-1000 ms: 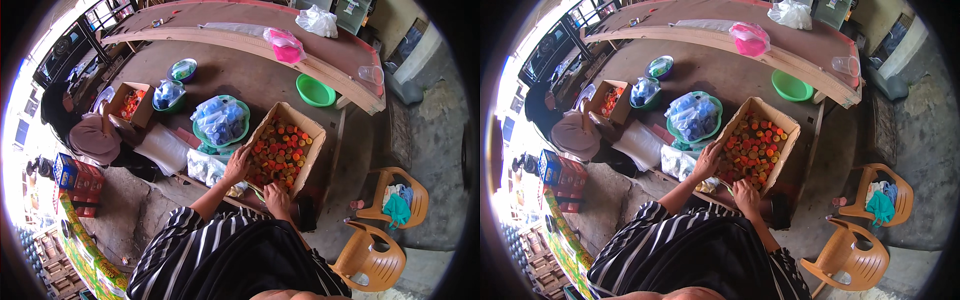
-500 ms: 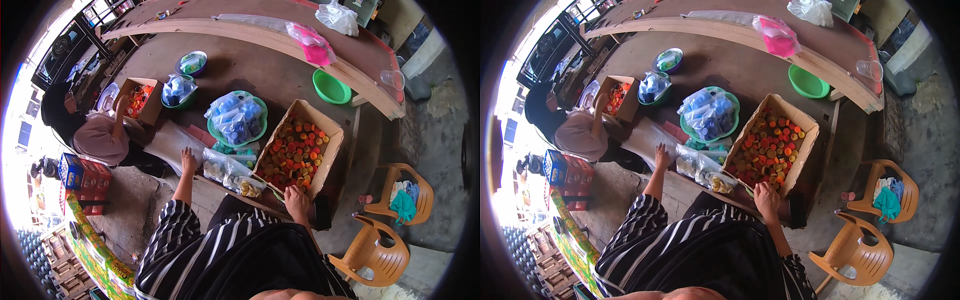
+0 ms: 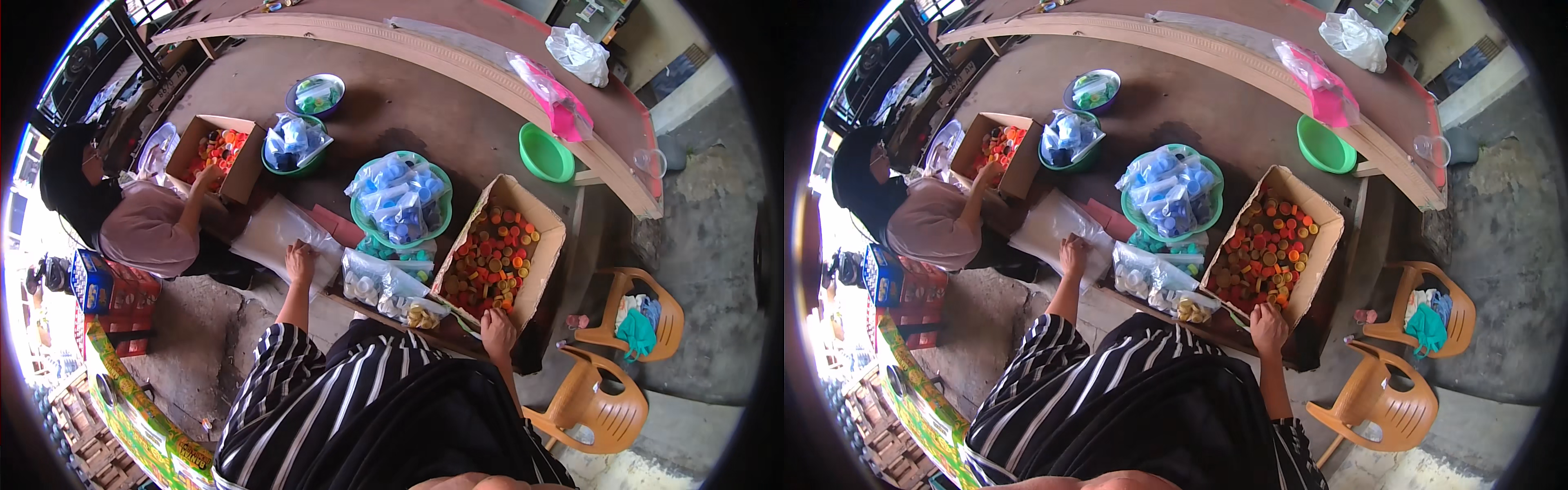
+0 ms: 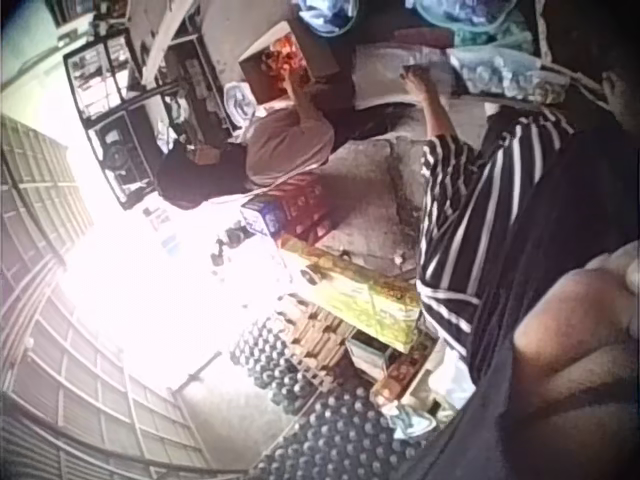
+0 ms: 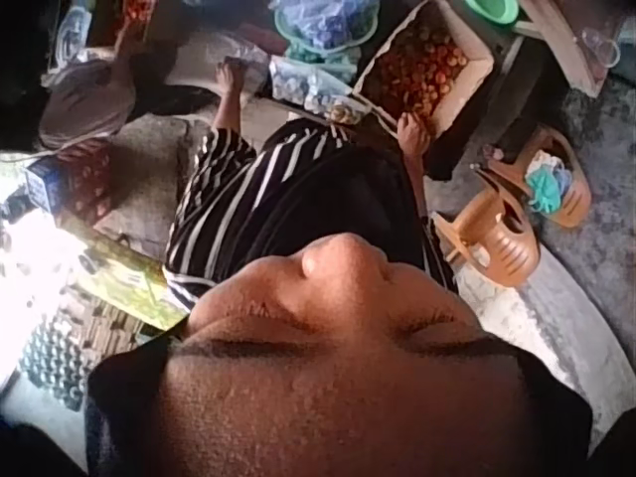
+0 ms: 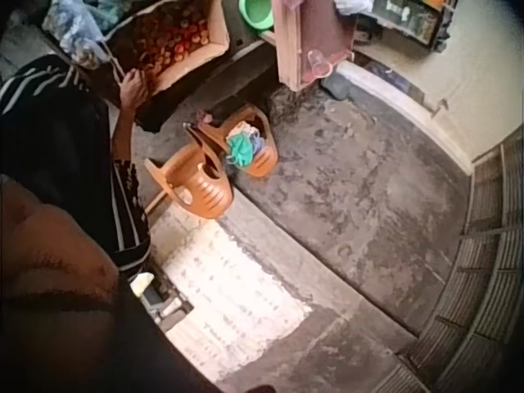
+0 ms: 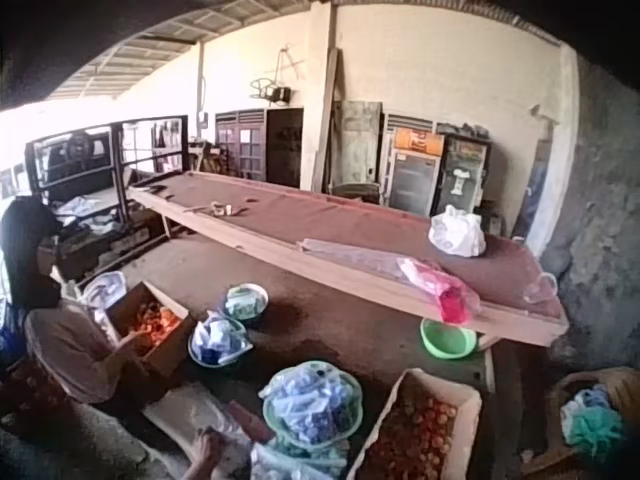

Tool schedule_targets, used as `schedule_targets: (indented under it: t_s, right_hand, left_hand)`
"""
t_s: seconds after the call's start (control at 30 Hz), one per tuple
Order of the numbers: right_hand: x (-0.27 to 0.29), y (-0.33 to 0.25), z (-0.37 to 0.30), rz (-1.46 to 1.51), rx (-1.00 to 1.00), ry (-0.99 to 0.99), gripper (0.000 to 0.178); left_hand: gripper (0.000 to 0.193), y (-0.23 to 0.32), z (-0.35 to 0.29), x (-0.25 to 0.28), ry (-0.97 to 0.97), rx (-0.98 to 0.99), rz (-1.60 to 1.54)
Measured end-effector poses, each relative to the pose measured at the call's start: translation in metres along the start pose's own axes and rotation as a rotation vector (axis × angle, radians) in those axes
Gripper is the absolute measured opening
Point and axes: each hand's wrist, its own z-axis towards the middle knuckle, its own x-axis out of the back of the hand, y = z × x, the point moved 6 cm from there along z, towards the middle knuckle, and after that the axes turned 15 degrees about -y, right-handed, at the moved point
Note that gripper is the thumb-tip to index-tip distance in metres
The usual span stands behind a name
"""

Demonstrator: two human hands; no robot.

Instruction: Sorting and bagging multi-colored bottle caps from a large box into small plastic bags.

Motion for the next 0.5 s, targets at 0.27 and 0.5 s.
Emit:
schedule_targets:
  t_s: [0.27,0.5]
  right_hand:
    - [0.005,0.002,0.005,0.202,-0.127,0.005,0.022]
    - [0.025,-0.076,0.050,0.682,0.082,0.295,0.018]
  left_hand:
    - [0.011,-0.011,0.012,0.061,0.158,-0.151,-0.330]
    - [0.027,0.049,0.023,0.194,0.018,-0.224,-0.684]
